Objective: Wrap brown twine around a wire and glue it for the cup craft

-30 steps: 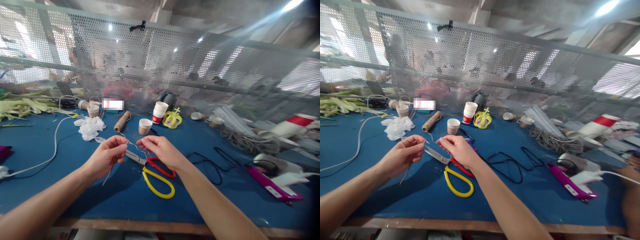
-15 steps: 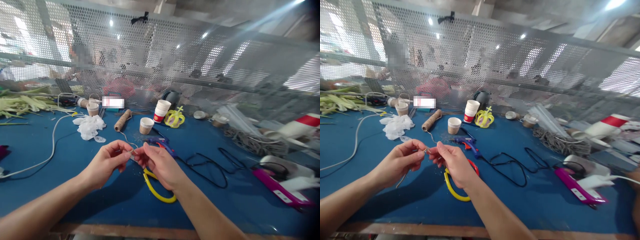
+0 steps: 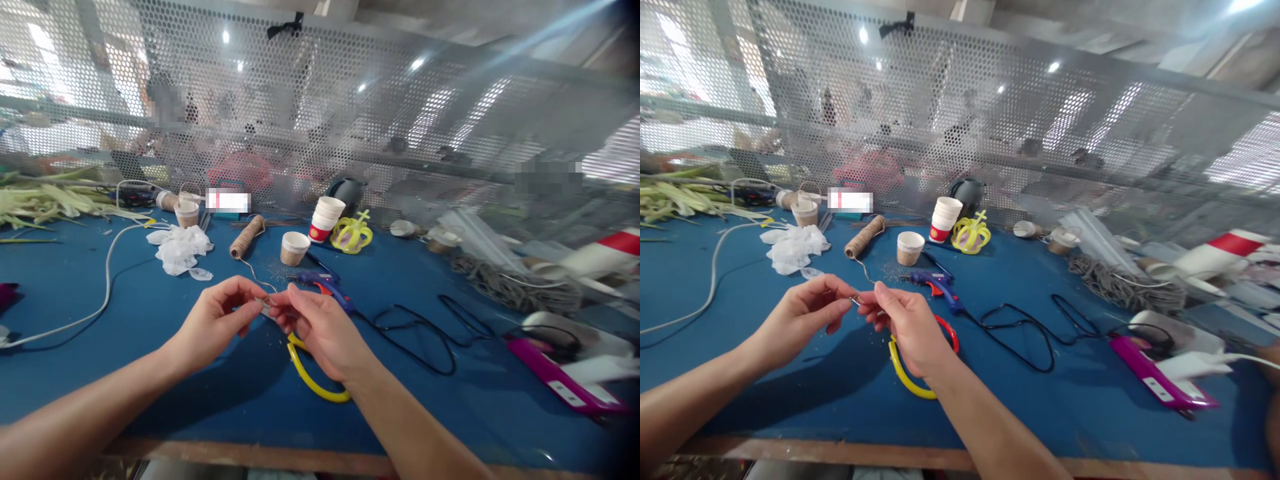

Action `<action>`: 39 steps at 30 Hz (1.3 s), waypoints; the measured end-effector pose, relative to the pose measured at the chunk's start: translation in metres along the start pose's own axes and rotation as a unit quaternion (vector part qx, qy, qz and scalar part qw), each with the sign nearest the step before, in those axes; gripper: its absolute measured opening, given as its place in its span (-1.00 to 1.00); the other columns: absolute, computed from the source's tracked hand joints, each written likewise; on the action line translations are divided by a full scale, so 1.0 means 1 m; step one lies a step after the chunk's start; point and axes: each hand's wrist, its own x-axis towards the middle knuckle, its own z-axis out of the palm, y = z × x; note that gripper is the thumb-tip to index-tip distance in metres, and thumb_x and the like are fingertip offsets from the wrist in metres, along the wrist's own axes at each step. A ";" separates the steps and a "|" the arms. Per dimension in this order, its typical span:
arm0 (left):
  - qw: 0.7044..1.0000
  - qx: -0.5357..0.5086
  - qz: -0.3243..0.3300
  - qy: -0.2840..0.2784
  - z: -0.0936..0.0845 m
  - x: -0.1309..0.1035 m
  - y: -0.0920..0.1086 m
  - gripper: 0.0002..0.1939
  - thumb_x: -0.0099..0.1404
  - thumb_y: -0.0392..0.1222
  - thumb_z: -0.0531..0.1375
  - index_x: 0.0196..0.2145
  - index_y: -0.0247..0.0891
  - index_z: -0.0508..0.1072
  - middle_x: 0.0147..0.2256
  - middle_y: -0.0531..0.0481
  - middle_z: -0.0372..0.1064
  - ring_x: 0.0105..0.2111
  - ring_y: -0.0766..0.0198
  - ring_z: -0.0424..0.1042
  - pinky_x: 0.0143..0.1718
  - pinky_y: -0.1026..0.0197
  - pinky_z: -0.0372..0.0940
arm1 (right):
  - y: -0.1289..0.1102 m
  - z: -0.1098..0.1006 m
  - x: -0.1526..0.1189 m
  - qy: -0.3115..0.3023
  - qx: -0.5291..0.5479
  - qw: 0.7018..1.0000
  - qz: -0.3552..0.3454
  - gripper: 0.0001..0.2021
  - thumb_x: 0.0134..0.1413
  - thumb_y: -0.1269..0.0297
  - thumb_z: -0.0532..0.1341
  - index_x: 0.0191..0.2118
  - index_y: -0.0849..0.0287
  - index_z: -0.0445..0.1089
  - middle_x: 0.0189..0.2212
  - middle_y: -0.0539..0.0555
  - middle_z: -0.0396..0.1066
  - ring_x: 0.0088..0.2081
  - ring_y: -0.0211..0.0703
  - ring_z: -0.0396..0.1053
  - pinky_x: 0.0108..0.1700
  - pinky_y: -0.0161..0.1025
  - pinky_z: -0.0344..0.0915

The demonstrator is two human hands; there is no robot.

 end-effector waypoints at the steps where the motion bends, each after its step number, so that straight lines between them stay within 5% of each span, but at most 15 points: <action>1: 1.000 0.011 0.003 0.001 0.000 0.000 0.000 -0.91 0.07 -0.23 0.20 -0.43 -0.30 0.42 -0.58 0.08 0.27 -0.66 0.46 0.18 -0.62 0.36 0.10 | 0.000 0.000 0.000 0.003 -0.006 1.000 -0.004 -0.69 -0.09 0.04 0.22 -0.44 0.21 0.52 -0.54 0.06 0.39 -0.49 -0.30 0.24 -0.42 -0.30 0.09; 34: 0.992 0.113 0.039 0.038 0.000 0.000 -0.005 -0.89 0.07 -0.22 0.19 -0.42 -0.27 0.32 -0.53 0.09 0.23 -0.52 0.40 0.24 -0.52 0.35 0.16 | 0.004 0.004 -0.003 0.018 -0.108 0.989 -0.103 -0.69 0.00 0.09 0.15 -0.49 0.20 0.50 -0.53 0.05 0.39 -0.46 -0.29 0.26 -0.40 -0.31 0.18; 39: 0.988 0.157 0.010 0.008 -0.004 0.003 -0.002 -0.87 0.08 -0.20 0.18 -0.39 -0.30 0.39 -0.54 0.08 0.27 -0.57 0.42 0.21 -0.56 0.36 0.14 | 0.003 0.003 -0.003 0.012 -0.143 0.981 -0.131 -0.71 0.03 0.13 0.14 -0.46 0.22 0.50 -0.52 0.04 0.37 -0.44 -0.28 0.27 -0.39 -0.31 0.20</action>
